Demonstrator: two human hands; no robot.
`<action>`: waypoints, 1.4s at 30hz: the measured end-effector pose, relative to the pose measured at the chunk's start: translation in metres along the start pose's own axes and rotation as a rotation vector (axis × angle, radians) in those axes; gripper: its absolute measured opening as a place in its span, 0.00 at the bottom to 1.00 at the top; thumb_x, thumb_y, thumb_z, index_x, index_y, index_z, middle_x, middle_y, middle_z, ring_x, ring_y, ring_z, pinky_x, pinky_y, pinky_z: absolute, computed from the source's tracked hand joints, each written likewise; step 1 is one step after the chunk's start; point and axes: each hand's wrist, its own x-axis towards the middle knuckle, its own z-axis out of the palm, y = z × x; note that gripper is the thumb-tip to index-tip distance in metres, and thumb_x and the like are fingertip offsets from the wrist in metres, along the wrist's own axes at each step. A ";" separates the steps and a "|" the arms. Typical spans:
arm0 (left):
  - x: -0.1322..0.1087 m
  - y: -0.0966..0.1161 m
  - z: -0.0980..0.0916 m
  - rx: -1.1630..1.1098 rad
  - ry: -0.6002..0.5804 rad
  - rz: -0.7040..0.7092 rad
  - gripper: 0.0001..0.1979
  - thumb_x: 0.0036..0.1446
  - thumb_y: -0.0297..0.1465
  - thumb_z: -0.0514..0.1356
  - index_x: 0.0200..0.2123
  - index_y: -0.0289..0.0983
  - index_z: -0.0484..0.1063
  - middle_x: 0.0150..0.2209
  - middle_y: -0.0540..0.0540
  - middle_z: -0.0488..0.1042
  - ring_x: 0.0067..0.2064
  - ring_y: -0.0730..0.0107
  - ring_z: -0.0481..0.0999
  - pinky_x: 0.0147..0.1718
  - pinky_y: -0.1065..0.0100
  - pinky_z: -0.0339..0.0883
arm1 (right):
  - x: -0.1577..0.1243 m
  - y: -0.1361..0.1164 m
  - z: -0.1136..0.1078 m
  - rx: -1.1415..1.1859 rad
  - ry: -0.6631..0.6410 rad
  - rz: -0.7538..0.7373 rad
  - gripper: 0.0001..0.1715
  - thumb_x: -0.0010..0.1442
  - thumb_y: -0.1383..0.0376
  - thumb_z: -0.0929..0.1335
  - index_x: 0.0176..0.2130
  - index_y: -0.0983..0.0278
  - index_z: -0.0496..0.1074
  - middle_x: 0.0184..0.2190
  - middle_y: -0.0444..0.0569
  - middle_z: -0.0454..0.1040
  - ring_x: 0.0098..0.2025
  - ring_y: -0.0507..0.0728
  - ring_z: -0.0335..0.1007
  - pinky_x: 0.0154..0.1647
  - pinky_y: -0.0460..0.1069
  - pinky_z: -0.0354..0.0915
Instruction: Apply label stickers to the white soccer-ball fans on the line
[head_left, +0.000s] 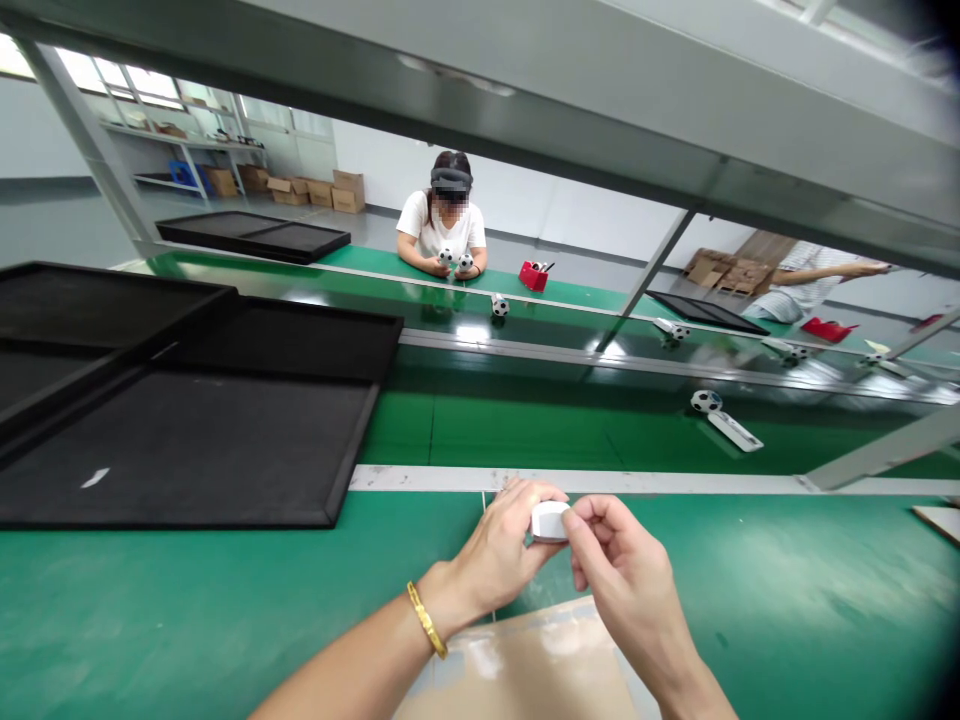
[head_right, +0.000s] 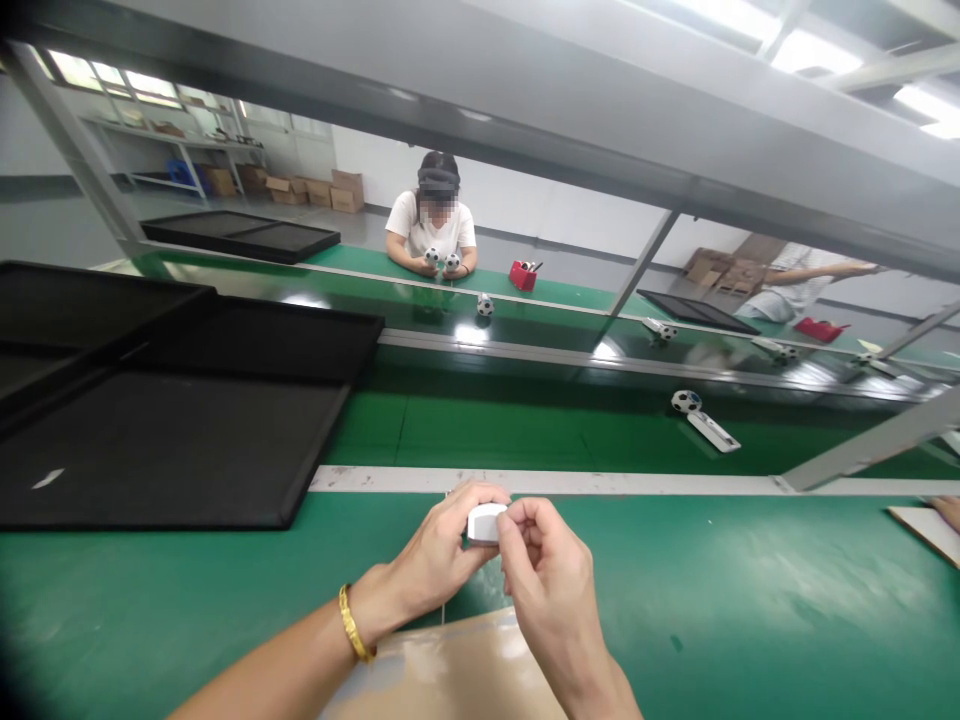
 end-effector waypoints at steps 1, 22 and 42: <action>0.000 0.000 0.000 -0.004 -0.001 0.000 0.10 0.58 0.27 0.61 0.44 0.37 0.66 0.41 0.45 0.73 0.43 0.63 0.71 0.46 0.61 0.63 | -0.001 -0.002 0.001 0.003 0.009 0.002 0.14 0.62 0.53 0.65 0.31 0.61 0.65 0.17 0.38 0.63 0.18 0.49 0.59 0.19 0.44 0.58; 0.001 -0.001 0.001 -0.007 0.003 0.002 0.10 0.59 0.28 0.60 0.45 0.37 0.66 0.43 0.44 0.72 0.45 0.62 0.70 0.47 0.61 0.64 | -0.002 -0.001 0.008 -0.192 0.129 -0.127 0.11 0.62 0.57 0.64 0.32 0.61 0.66 0.25 0.44 0.69 0.21 0.51 0.61 0.19 0.47 0.56; 0.003 -0.003 0.000 -0.050 -0.007 -0.057 0.12 0.59 0.26 0.59 0.46 0.39 0.66 0.46 0.46 0.72 0.47 0.65 0.72 0.47 0.65 0.66 | 0.011 0.010 0.013 0.029 0.140 0.001 0.21 0.62 0.49 0.64 0.40 0.63 0.70 0.25 0.45 0.71 0.25 0.54 0.67 0.27 0.48 0.65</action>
